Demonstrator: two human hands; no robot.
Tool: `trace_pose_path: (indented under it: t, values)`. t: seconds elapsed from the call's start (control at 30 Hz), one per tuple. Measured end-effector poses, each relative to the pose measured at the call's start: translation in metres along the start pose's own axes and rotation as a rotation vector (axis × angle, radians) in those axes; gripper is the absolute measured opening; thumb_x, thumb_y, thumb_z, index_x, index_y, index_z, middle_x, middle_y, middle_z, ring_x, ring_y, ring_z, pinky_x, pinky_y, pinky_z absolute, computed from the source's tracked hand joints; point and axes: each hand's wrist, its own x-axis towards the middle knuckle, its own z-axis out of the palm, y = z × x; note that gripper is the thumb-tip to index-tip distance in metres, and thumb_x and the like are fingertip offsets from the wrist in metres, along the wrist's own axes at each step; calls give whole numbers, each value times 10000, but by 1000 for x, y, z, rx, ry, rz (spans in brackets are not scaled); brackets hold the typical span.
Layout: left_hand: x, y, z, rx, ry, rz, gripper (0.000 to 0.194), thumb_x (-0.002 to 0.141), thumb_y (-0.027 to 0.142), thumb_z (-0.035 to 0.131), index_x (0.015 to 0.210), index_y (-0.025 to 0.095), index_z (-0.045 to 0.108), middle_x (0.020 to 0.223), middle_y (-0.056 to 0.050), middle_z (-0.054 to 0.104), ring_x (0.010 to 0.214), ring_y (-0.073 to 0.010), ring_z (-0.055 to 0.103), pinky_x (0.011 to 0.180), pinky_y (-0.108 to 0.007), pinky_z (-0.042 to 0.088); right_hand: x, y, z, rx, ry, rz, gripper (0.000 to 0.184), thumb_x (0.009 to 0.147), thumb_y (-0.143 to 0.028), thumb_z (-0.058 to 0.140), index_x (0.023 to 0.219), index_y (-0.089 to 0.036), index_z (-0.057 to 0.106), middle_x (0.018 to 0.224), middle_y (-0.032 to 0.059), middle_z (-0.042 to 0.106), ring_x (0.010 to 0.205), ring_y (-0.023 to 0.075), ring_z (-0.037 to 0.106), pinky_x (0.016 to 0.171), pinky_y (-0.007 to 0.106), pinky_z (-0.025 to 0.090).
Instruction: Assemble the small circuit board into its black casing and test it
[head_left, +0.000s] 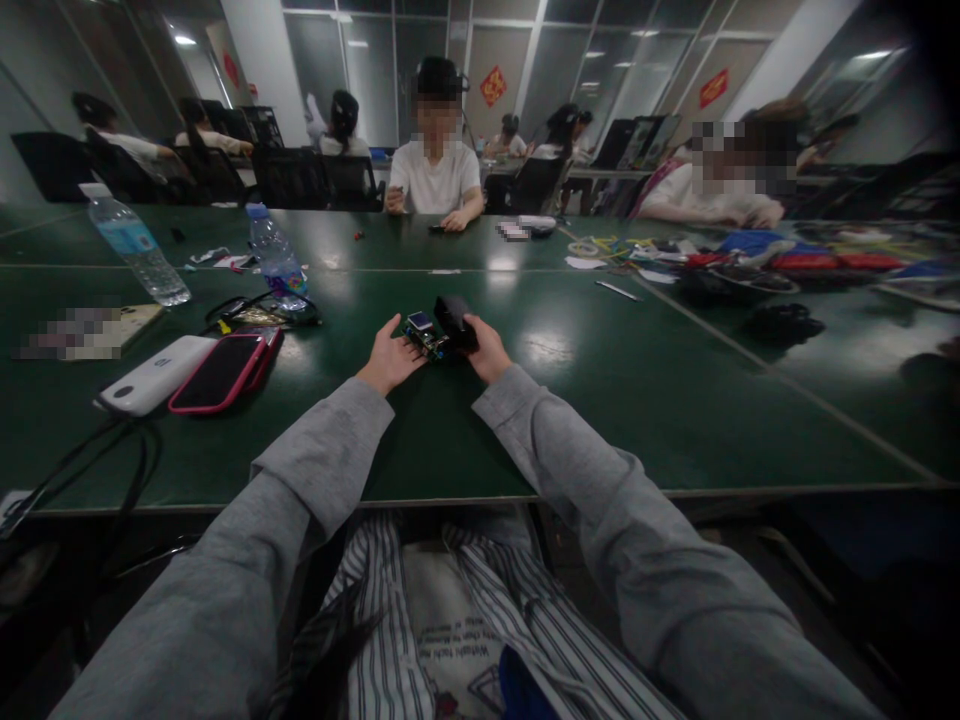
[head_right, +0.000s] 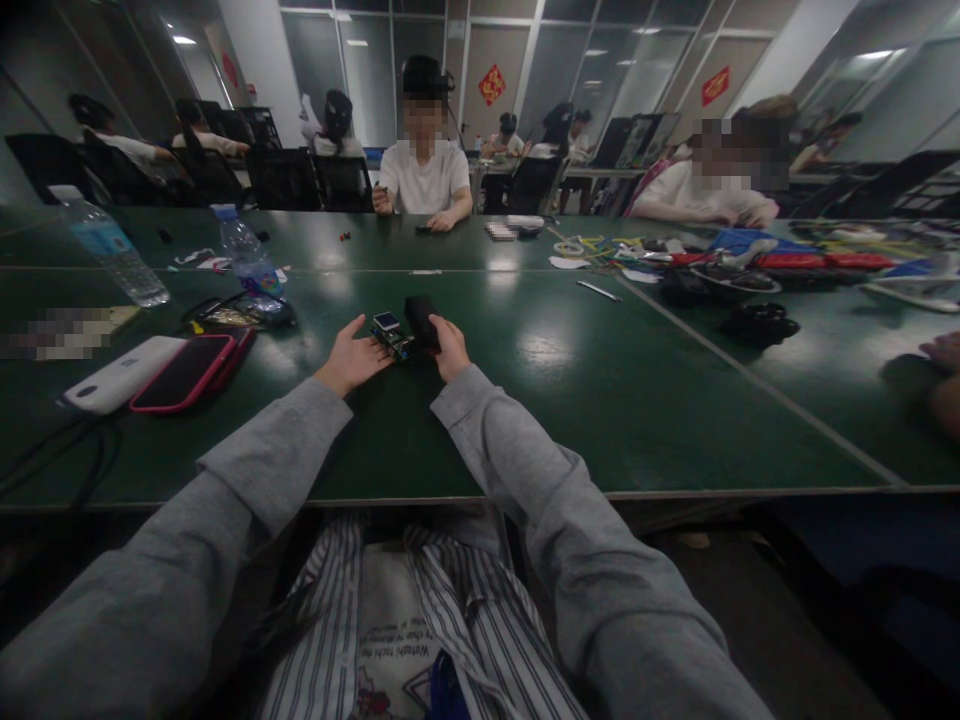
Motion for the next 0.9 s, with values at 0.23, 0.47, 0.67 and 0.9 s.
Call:
trace_pose_path:
  t: [0.23,0.47,0.67,0.9]
  values:
    - [-3,0,2,18,1,4,478,931,510,497,1155,97,584,819,-117,644,785,-225,629,788,-342,496,-13,3,5,-243,-96,-431,246,754,-221,734,994,-250,690,903,-24,660,874,131,596,836,247,491]
    - [-5,2,3,9,20,12,443,948,491,467,1117,100,587,698,-75,605,673,-200,601,696,-311,501,-30,1,6,-524,-368,-658,375,681,-159,778,1030,-272,701,1112,28,662,1130,217,560,1119,391,362]
    - [-10,7,8,77,-131,65,510,939,527,498,1225,115,591,861,-133,670,835,-235,658,819,-347,515,-18,8,7,-293,-264,-305,290,703,-175,749,970,-255,668,923,-14,658,956,167,603,899,310,520]
    - [-12,4,14,181,-103,211,321,865,329,703,1164,236,633,1105,-105,687,980,-209,671,906,-336,486,-16,-13,1,312,-200,324,230,936,-353,445,895,-191,603,836,58,660,716,133,622,554,192,551]
